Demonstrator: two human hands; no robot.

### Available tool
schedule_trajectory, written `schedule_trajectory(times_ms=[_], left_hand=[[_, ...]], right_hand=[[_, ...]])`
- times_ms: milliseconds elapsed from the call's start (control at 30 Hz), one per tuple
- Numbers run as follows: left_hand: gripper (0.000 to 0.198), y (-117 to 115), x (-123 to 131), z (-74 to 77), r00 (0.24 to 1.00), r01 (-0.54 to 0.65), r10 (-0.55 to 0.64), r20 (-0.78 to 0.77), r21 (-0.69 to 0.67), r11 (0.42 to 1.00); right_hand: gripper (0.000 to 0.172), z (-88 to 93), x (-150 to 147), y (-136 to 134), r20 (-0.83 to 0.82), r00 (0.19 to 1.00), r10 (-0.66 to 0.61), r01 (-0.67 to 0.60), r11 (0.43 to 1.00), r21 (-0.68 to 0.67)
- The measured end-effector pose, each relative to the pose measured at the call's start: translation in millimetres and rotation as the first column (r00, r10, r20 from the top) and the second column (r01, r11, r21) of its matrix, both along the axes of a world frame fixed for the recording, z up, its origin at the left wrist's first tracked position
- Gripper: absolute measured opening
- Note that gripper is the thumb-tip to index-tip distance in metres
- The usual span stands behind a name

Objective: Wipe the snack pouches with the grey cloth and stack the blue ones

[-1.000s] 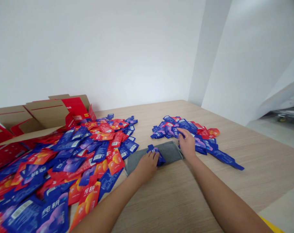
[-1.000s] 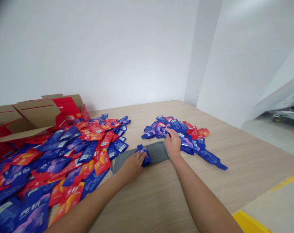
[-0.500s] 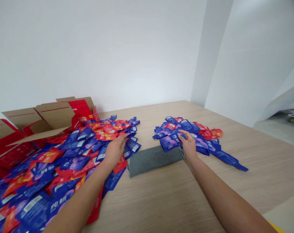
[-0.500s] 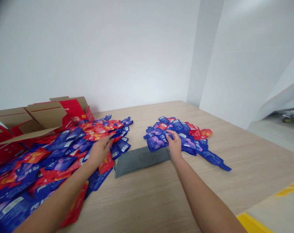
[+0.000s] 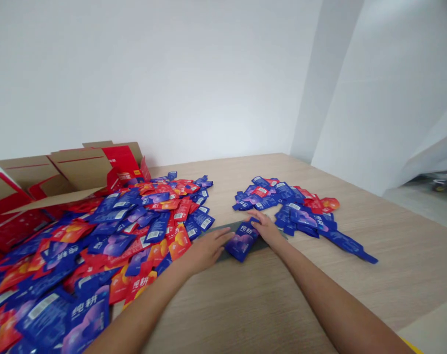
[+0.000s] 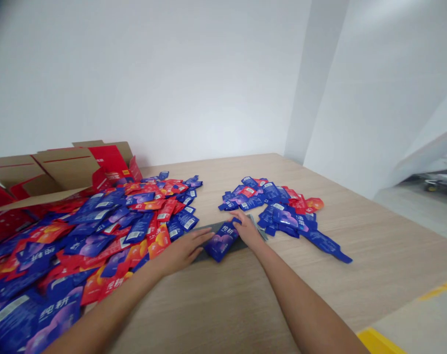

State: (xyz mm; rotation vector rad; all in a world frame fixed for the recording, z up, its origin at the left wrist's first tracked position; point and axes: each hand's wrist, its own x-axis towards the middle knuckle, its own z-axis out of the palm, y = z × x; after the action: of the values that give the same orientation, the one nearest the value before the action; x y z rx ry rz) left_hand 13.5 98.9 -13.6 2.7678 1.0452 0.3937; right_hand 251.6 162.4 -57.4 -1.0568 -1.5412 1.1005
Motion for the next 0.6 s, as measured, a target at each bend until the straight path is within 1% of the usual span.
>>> schedule_trajectory(times_ms=[67,133,233,333,433,500,600], left_hand=[[0.055,-4,13,-1.4,0.998,0.062,-0.062,-0.006,-0.002,0.998],[0.049,-4,23,-1.2,0.996,0.078,-0.077,-0.037,0.033,0.996],[0.038,1,33,-3.0,0.997,0.026,-0.018,-0.079,0.104,0.994],[0.039,6,44,-8.7,0.995,0.002,0.011,-0.098,0.136,0.991],[0.048,7,58,-15.2,0.993,-0.006,0.014,-0.117,0.071,0.997],[0.059,5,68,-17.5,0.99,-0.048,0.05,-0.129,0.016,0.999],[0.073,1,76,-16.7,0.98,-0.118,0.113,-0.162,-0.018,0.993]], right_hand=[[0.041,-2.4,-3,-1,-0.041,0.999,0.021,-0.022,0.999,-0.031],[0.041,-3.7,-6,-1,-0.048,0.999,0.003,-0.004,0.999,-0.033],[0.041,-4.2,-9,-2,-0.014,0.999,-0.05,0.05,0.999,-0.008],[0.041,-3.7,-10,-2,0.03,0.994,-0.103,0.102,0.994,0.03],[0.041,-3.0,-10,-2,0.054,0.991,-0.122,0.119,0.992,0.05],[0.04,-2.7,-10,-2,0.067,0.989,-0.129,0.126,0.99,0.056],[0.039,-2.5,-9,-3,0.081,0.987,-0.139,0.134,0.989,0.059]])
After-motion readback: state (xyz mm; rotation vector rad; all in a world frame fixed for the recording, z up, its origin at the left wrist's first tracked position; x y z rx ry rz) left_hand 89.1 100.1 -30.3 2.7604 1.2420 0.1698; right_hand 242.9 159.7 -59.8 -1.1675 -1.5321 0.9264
